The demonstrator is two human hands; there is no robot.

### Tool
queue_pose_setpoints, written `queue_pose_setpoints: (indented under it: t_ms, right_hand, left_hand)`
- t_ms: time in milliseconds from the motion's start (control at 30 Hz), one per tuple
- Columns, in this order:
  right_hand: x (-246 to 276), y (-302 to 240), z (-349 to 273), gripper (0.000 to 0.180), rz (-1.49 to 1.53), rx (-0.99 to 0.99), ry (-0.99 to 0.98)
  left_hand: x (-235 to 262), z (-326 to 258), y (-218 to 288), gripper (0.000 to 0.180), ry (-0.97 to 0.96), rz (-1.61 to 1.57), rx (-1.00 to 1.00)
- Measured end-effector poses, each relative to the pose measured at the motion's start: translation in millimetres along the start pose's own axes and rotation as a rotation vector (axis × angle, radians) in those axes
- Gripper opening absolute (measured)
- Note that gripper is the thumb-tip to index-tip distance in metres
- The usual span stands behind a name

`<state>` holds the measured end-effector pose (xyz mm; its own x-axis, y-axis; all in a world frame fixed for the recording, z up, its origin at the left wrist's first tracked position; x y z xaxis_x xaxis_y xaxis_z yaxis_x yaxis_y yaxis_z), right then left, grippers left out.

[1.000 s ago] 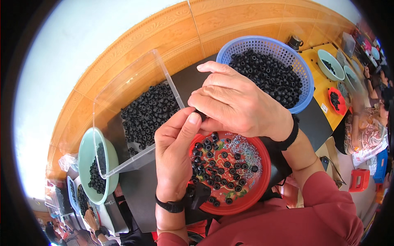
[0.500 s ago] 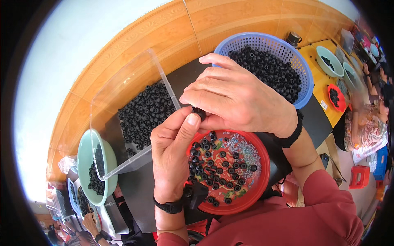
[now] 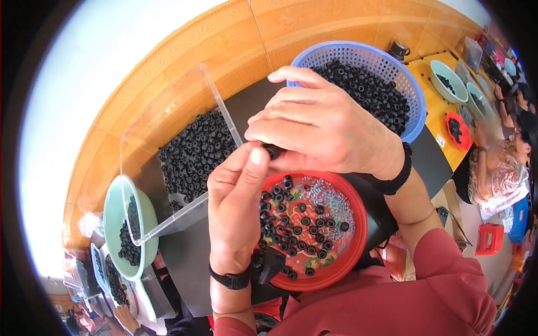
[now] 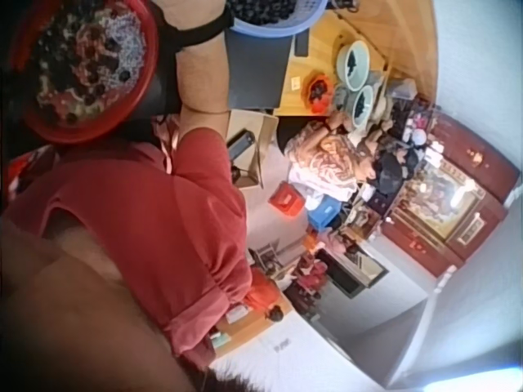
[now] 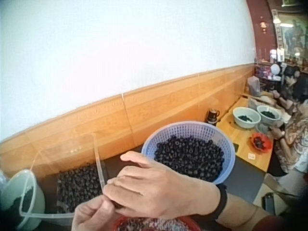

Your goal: Assembling small black plastic casing parts by hand.

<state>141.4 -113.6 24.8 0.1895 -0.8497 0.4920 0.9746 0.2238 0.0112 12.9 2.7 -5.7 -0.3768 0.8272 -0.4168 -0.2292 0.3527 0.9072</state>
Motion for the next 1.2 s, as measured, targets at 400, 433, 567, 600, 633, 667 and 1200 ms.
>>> queue_pose_setpoints:
  t_ms: [400,433,567,600,633,667,1200]
  right_hand:
    - [0,8,-2,0.03,0.142,-0.032,0.008]
    - [0,8,-1,0.03,0.143,-0.03,0.009]
    - [-1,10,-2,0.031,0.16,-0.039,0.026]
    - [-1,10,-2,0.031,0.178,-0.034,0.04]
    - [-1,10,-2,0.031,0.178,-0.032,0.04]
    - [-3,9,-3,0.031,0.185,-0.04,0.049]
    - [2,-11,3,0.035,-0.123,-0.059,-0.013]
  left_hand:
    - [6,2,-4,0.029,-0.081,-0.285,0.155]
    - [8,1,-5,0.029,-0.067,-0.282,0.102]
    - [-3,1,2,0.03,-0.042,-0.291,0.168]
    - [-3,0,2,0.03,-0.052,-0.299,0.174]
    - [-3,0,2,0.03,-0.061,-0.307,0.18]
    - [-3,0,2,0.03,-0.06,-0.307,0.18]
    - [-3,-2,1,0.024,-0.012,-0.144,0.033]
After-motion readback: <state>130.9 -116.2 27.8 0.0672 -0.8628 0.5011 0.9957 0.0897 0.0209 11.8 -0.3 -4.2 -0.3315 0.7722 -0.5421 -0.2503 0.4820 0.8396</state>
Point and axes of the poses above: each hand's wrist, its own z-axis towards the middle knuckle, its own x-axis out of the back of the hand, y = z × x, the point moved 1 cm from there along z, towards the middle knuckle, and after that the axes turned 8 degrees about y, right-handed, at the moved point
